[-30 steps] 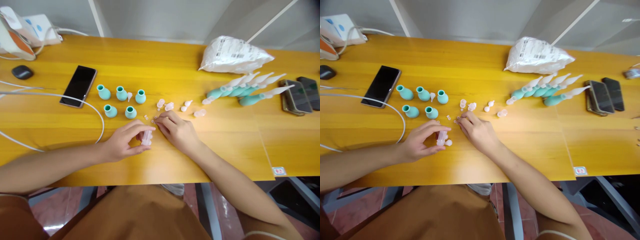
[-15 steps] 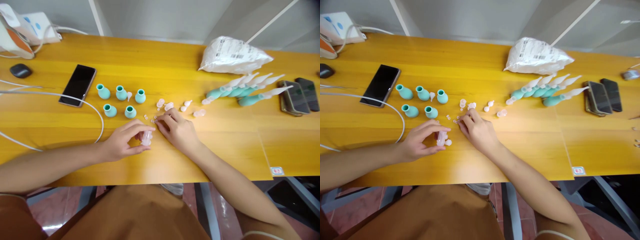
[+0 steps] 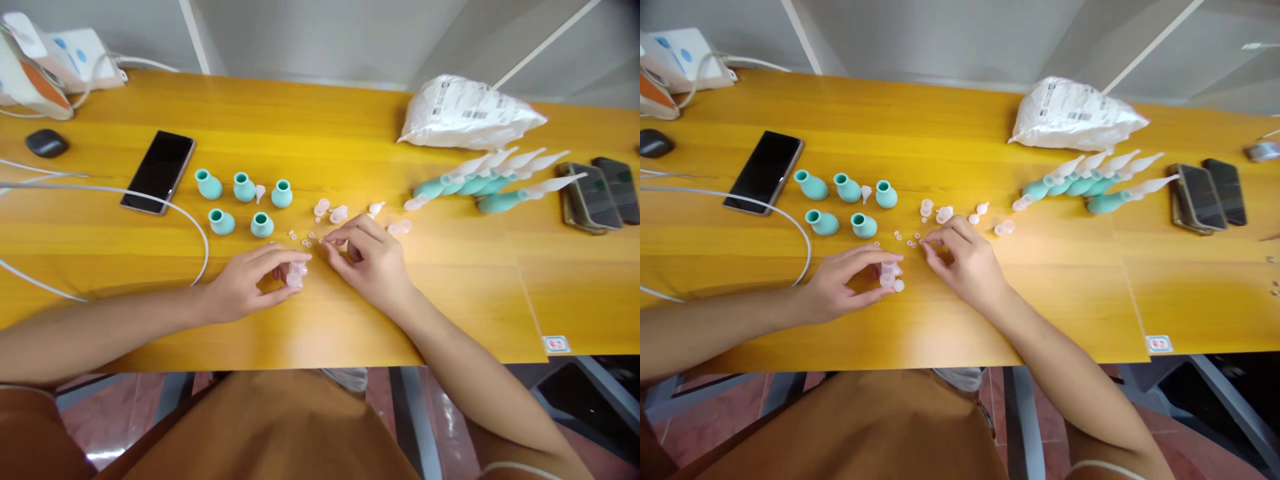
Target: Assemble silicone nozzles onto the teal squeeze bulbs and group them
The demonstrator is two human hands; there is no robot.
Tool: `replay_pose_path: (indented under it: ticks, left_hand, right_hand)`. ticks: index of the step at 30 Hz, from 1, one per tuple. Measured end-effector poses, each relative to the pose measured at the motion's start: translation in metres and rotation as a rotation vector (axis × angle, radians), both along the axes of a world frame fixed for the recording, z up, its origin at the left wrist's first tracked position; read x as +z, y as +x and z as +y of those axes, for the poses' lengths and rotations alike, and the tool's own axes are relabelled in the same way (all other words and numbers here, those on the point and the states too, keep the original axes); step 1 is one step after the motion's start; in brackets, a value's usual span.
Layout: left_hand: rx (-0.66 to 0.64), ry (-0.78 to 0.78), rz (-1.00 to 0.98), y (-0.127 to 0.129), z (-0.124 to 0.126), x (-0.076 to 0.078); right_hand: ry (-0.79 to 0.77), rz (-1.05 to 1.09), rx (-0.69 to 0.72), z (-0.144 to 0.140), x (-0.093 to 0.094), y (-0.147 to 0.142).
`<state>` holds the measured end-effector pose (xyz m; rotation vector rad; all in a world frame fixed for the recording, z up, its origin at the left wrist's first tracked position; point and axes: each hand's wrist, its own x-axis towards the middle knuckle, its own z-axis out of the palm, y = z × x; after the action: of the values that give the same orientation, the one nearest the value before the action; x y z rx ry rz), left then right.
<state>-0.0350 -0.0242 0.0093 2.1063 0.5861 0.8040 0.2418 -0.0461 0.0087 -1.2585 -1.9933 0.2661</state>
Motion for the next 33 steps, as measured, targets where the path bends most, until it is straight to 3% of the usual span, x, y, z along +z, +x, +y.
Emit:
replay_pose_path:
  ticks: [9,14,18,22,33]
  left_hand:
    - [0.021,-0.135,-0.001,-0.001,-0.005,-0.003]
    - [-0.016,0.055,-0.018,-0.002,-0.003,-0.012]
    - [-0.055,0.201,-0.030,-0.001,0.003,-0.013]
    - [0.000,0.274,-0.030,0.001,0.007,-0.008]
    - [0.009,0.234,-0.095,-0.002,0.005,-0.001]
  right_hand:
    - [-0.050,0.321,0.220,-0.013,0.008,-0.014]
    - [-0.021,0.357,0.307,-0.017,0.006,-0.017]
    - [-0.027,0.382,0.322,-0.020,0.006,-0.018]
    - [-0.042,0.375,0.331,-0.021,0.005,-0.019]
    - [0.010,0.342,0.285,-0.021,0.009,-0.017]
